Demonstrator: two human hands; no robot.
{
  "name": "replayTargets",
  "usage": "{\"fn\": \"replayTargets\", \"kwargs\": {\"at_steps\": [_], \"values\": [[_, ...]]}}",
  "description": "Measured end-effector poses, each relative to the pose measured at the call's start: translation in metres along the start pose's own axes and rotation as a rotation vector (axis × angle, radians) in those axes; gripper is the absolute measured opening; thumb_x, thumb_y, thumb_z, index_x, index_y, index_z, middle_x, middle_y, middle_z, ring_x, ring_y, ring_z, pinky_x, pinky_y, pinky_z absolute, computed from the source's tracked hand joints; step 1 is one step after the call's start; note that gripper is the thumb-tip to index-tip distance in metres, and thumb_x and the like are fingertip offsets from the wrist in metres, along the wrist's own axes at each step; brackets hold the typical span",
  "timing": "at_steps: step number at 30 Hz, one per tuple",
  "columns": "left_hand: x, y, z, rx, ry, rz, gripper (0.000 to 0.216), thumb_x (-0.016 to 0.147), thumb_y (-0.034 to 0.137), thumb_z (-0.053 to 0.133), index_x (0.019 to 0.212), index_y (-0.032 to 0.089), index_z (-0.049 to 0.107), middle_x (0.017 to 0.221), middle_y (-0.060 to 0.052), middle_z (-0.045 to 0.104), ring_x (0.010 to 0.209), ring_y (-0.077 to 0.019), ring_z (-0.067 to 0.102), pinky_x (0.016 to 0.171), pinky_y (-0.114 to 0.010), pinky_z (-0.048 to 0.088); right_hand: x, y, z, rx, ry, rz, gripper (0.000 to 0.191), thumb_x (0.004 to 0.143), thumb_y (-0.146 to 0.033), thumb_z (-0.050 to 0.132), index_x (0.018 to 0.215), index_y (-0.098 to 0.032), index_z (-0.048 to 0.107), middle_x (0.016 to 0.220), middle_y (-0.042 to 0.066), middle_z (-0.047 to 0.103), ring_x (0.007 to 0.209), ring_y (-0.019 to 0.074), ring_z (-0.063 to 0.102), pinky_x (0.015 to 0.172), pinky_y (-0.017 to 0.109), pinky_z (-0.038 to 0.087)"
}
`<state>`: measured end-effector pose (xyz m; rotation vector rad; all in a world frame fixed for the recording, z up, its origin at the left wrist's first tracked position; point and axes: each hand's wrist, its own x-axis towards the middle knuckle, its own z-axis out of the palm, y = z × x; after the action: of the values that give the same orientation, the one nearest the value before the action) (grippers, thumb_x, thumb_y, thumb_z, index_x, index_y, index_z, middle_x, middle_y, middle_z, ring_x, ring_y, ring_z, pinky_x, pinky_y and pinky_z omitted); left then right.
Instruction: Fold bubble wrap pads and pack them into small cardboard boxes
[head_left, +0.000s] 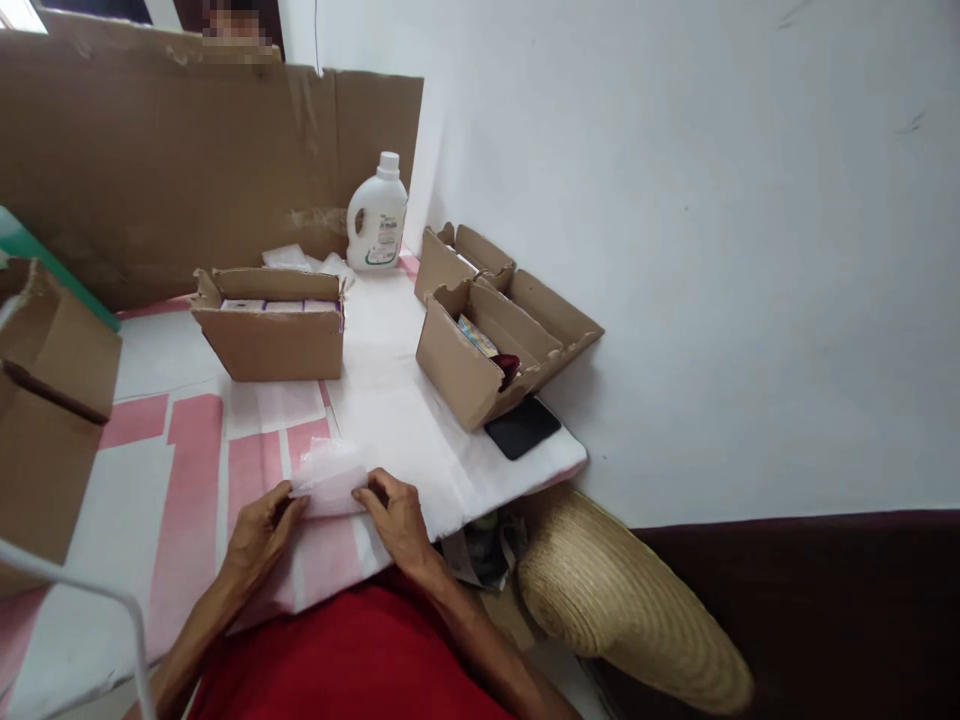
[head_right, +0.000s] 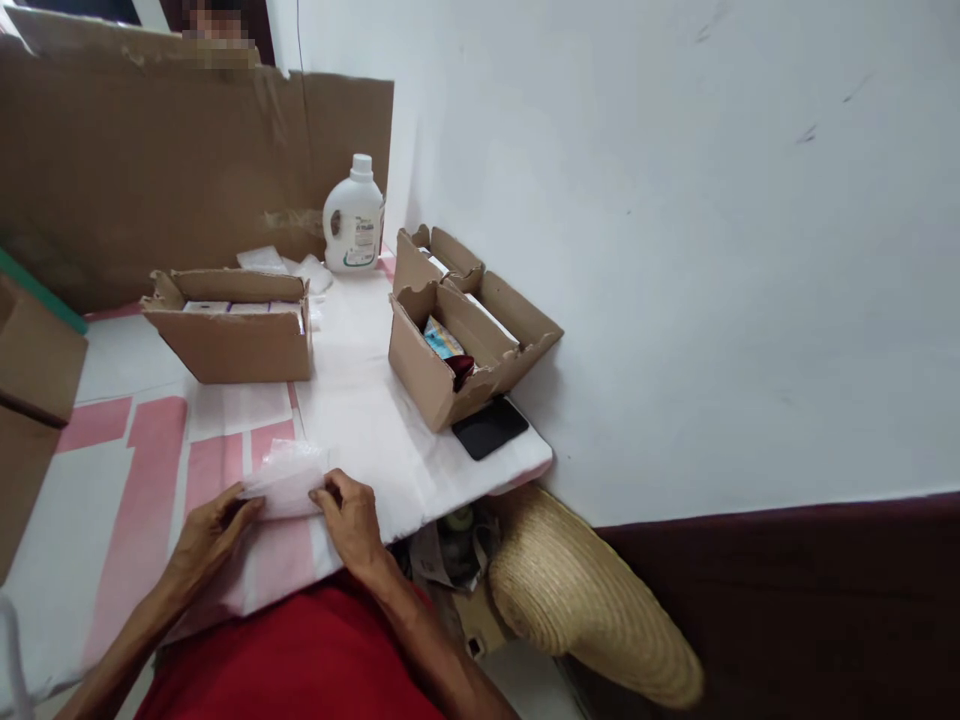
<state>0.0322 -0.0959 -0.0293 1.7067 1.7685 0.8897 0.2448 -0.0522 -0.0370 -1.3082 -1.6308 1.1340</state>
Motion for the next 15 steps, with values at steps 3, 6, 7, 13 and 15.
{"fn": "replayTargets", "kwargs": {"at_steps": [3,6,7,13,15], "values": [[0.002,0.005,0.009,0.029,0.066,-0.042,0.034,0.094,0.049,0.048,0.081,0.023,0.063,0.066,0.003,0.065,0.059,-0.0144,0.059,0.057,-0.025,0.045,0.005,0.002,0.008,-0.028,0.076,0.053,0.017,0.088,-0.033,0.062,0.076,-0.021,0.061,0.066,-0.004,0.061,0.063,0.0148,0.056,0.065,0.025,0.041],[0.002,0.007,0.017,0.067,0.139,-0.081,0.033,0.094,0.049,0.047,0.079,0.023,0.060,0.065,0.003,0.062,0.057,-0.0142,0.057,0.058,-0.026,0.043,0.007,0.005,0.013,-0.024,0.105,0.088,0.015,0.087,-0.035,0.065,0.082,-0.022,0.062,0.068,-0.002,0.067,0.066,0.0175,0.064,0.066,0.026,0.045],[0.003,0.006,0.019,0.080,0.164,-0.095,0.032,0.094,0.049,0.047,0.082,0.023,0.062,0.066,0.003,0.063,0.058,-0.0145,0.058,0.058,-0.026,0.043,0.007,0.005,0.014,-0.027,0.116,0.096,0.015,0.086,-0.036,0.065,0.083,-0.022,0.062,0.068,-0.001,0.068,0.066,0.0181,0.065,0.066,0.027,0.046],[0.008,0.005,0.032,0.125,0.291,-0.155,0.041,0.093,0.048,0.051,0.122,0.020,0.059,0.078,0.001,0.068,0.063,-0.0165,0.064,0.060,-0.028,0.047,0.015,0.004,0.015,-0.081,0.180,0.131,0.016,0.081,-0.034,0.071,0.081,-0.023,0.060,0.061,-0.004,0.065,0.060,0.0178,0.064,0.060,0.027,0.045],[0.008,0.007,0.034,0.147,0.341,-0.133,0.049,0.094,0.046,0.052,0.134,0.019,0.052,0.092,-0.004,0.070,0.068,-0.0175,0.066,0.062,-0.030,0.050,0.018,0.005,0.015,-0.099,0.180,0.130,0.015,0.079,-0.033,0.071,0.080,-0.023,0.059,0.059,-0.005,0.063,0.057,0.0171,0.063,0.058,0.026,0.045]]}}
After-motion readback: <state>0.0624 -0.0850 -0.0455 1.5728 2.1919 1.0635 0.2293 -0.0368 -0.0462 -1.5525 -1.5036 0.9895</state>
